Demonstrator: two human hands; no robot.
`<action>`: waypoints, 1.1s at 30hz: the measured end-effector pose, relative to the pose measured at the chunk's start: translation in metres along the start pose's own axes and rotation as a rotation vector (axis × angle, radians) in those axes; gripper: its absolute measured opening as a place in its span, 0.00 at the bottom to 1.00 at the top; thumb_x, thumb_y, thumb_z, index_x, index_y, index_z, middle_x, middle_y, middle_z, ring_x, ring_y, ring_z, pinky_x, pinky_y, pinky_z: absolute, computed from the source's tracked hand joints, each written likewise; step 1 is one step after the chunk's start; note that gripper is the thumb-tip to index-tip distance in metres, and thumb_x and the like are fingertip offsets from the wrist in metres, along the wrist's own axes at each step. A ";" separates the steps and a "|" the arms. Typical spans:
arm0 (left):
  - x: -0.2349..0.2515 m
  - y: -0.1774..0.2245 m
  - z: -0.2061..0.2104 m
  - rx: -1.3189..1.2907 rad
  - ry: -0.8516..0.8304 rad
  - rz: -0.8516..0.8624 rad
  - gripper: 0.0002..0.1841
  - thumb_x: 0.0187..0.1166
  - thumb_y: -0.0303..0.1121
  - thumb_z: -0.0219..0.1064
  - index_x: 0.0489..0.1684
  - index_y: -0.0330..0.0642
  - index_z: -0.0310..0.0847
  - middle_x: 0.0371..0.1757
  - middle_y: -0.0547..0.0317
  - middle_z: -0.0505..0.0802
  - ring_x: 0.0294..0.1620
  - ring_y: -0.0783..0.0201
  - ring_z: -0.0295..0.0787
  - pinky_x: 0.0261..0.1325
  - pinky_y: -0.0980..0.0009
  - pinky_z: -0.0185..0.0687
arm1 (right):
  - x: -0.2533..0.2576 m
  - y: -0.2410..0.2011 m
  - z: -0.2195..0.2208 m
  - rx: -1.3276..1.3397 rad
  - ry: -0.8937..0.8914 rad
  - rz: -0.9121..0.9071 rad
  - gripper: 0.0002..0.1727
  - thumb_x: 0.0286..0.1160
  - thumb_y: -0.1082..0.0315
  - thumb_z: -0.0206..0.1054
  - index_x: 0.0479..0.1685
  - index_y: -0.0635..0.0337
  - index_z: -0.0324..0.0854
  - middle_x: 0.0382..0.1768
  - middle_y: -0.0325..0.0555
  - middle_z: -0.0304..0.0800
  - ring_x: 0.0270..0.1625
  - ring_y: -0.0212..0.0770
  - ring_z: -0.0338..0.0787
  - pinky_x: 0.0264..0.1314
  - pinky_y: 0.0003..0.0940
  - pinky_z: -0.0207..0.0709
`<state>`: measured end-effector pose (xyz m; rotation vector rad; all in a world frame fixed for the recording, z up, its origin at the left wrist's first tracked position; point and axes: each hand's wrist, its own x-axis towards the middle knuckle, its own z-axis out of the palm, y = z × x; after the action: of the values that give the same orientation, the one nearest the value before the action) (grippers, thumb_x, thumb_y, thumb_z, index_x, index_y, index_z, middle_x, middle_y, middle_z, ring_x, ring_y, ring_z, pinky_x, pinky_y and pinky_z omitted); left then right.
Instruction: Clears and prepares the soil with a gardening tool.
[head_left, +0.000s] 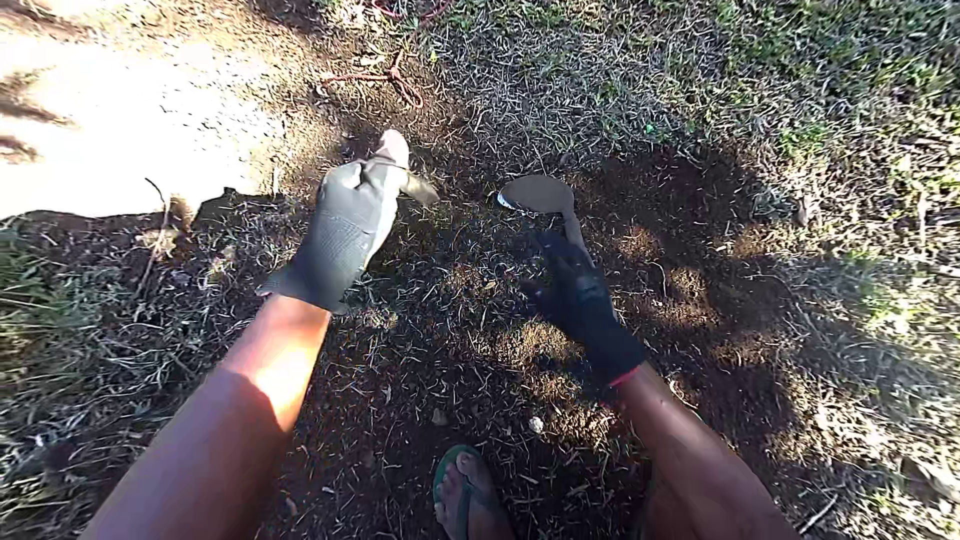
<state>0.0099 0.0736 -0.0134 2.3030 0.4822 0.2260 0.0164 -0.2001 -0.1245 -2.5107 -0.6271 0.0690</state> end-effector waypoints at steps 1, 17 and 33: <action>0.001 -0.018 -0.004 0.037 -0.015 -0.025 0.35 0.91 0.61 0.41 0.62 0.42 0.87 0.62 0.44 0.92 0.67 0.51 0.87 0.72 0.42 0.74 | 0.000 0.020 0.005 0.000 -0.029 0.121 0.41 0.77 0.45 0.68 0.91 0.46 0.62 0.88 0.52 0.66 0.85 0.60 0.71 0.76 0.68 0.71; -0.004 -0.220 0.005 0.395 -0.160 -0.280 0.39 0.88 0.64 0.46 0.86 0.41 0.67 0.80 0.28 0.76 0.82 0.24 0.67 0.78 0.21 0.57 | 0.011 0.075 0.054 0.939 -0.102 0.757 0.22 0.75 0.65 0.73 0.66 0.63 0.79 0.46 0.51 0.91 0.45 0.41 0.91 0.49 0.42 0.88; 0.005 -0.321 0.090 0.513 0.113 -0.337 0.36 0.85 0.65 0.46 0.90 0.61 0.63 0.92 0.43 0.64 0.91 0.33 0.55 0.86 0.27 0.46 | -0.019 0.028 0.050 1.570 0.292 0.972 0.22 0.93 0.49 0.42 0.55 0.51 0.78 0.19 0.33 0.81 0.18 0.29 0.80 0.22 0.27 0.80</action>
<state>-0.0459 0.2235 -0.3060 2.6544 1.0785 0.0687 0.0024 -0.2047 -0.1826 -1.0057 0.6481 0.3626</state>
